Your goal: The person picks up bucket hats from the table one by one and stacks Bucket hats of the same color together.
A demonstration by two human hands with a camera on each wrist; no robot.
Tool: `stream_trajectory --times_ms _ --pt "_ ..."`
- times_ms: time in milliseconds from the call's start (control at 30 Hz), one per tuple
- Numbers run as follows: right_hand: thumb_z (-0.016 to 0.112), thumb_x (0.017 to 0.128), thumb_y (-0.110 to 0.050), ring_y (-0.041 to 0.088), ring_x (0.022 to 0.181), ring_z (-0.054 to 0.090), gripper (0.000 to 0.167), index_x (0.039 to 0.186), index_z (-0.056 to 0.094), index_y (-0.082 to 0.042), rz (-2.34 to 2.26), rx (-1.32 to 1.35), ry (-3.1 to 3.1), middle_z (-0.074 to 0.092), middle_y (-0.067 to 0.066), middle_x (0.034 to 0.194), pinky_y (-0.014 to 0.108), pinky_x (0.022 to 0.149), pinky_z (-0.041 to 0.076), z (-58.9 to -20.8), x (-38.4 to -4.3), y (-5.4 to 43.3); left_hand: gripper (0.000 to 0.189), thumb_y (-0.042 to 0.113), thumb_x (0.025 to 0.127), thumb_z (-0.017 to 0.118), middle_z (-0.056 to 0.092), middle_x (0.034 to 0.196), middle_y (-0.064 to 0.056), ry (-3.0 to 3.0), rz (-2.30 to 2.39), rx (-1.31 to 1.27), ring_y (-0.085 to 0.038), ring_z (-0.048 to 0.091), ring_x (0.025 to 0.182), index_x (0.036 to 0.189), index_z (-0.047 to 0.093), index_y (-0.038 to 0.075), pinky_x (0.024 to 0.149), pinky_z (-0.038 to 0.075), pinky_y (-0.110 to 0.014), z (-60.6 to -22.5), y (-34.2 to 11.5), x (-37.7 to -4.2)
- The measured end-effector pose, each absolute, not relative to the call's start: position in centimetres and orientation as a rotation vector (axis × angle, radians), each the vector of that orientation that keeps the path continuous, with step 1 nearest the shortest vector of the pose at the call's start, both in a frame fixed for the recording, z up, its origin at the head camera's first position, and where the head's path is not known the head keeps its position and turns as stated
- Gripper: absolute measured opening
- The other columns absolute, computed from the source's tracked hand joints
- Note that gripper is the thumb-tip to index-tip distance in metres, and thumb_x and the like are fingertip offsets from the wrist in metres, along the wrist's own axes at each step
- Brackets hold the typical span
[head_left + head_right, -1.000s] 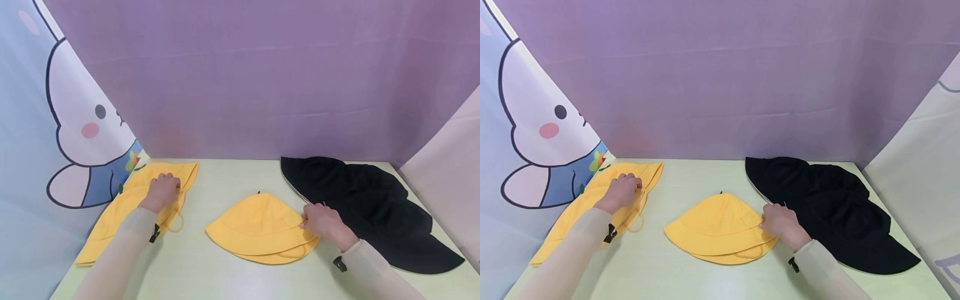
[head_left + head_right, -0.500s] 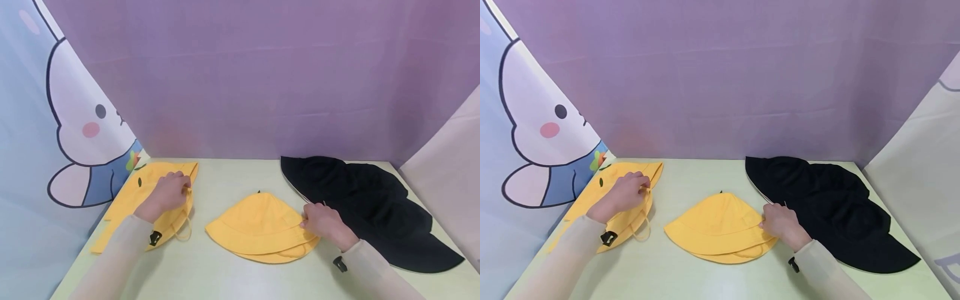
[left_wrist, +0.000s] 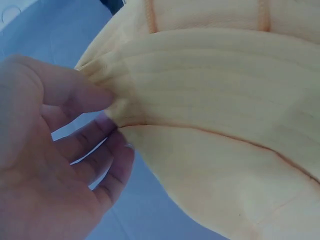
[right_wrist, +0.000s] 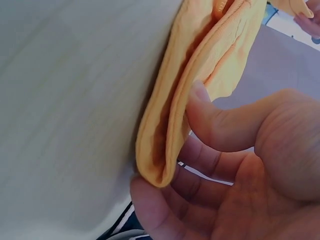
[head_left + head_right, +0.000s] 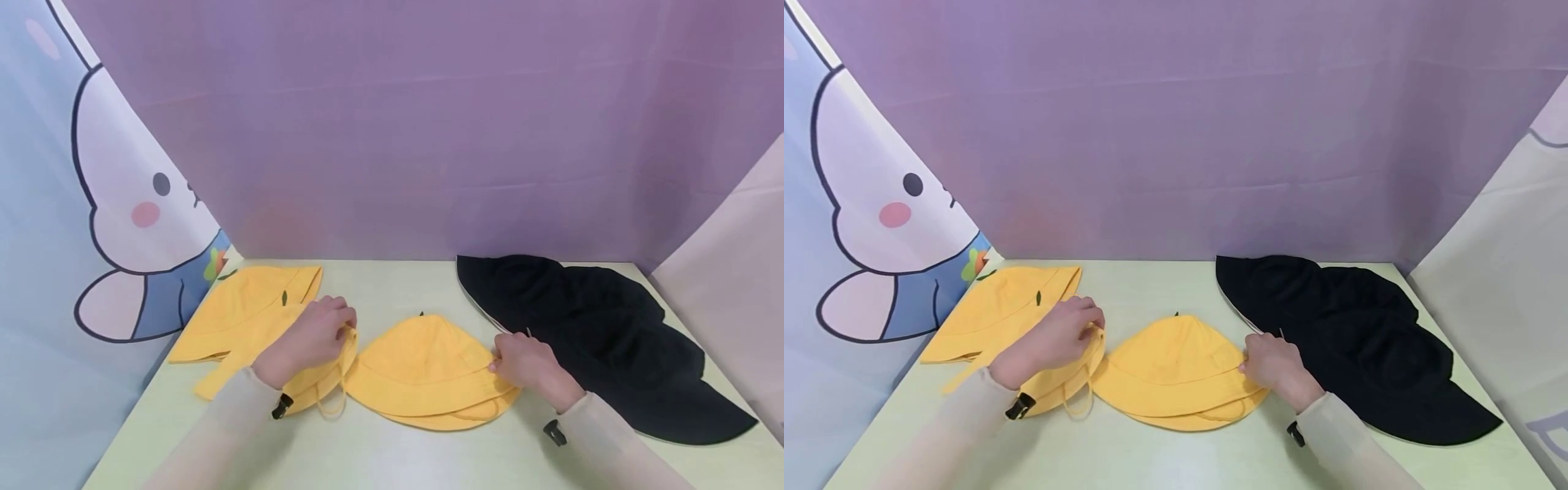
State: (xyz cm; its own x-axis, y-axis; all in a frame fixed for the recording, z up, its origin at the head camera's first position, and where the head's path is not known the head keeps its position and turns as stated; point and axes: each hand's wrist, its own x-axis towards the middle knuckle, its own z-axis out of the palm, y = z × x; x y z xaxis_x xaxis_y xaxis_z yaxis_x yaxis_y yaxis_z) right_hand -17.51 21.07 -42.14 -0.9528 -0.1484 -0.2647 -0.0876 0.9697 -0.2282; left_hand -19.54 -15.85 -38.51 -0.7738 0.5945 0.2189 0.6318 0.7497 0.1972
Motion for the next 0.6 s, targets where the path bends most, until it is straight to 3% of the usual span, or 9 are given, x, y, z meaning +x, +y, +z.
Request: stream_trajectory --times_ms 200,600 --pt "0.075 0.090 -0.021 0.022 0.068 0.049 0.021 0.082 0.057 -0.012 -0.306 -0.216 2.861 0.051 0.002 0.075 0.037 0.059 0.039 -42.2 -17.4 21.1 0.022 -0.009 0.088 0.065 0.060 0.090 0.001 -2.815 -0.343 -1.096 -0.020 0.052 0.082 0.094 0.071 0.011 0.072 0.043 -0.037 -39.1 -13.1 -18.5" --pt "0.075 0.090 -0.021 0.022 0.067 0.049 0.023 0.081 0.056 -0.012 -0.291 -0.233 2.880 0.051 0.002 0.076 0.037 0.059 0.040 -42.0 -17.2 20.9 0.015 0.002 0.089 0.070 0.056 0.092 0.005 -2.933 -0.186 -1.145 -0.016 0.048 0.085 0.094 0.070 0.016 0.080 0.042 -0.033 -42.0 -10.6 -17.3"
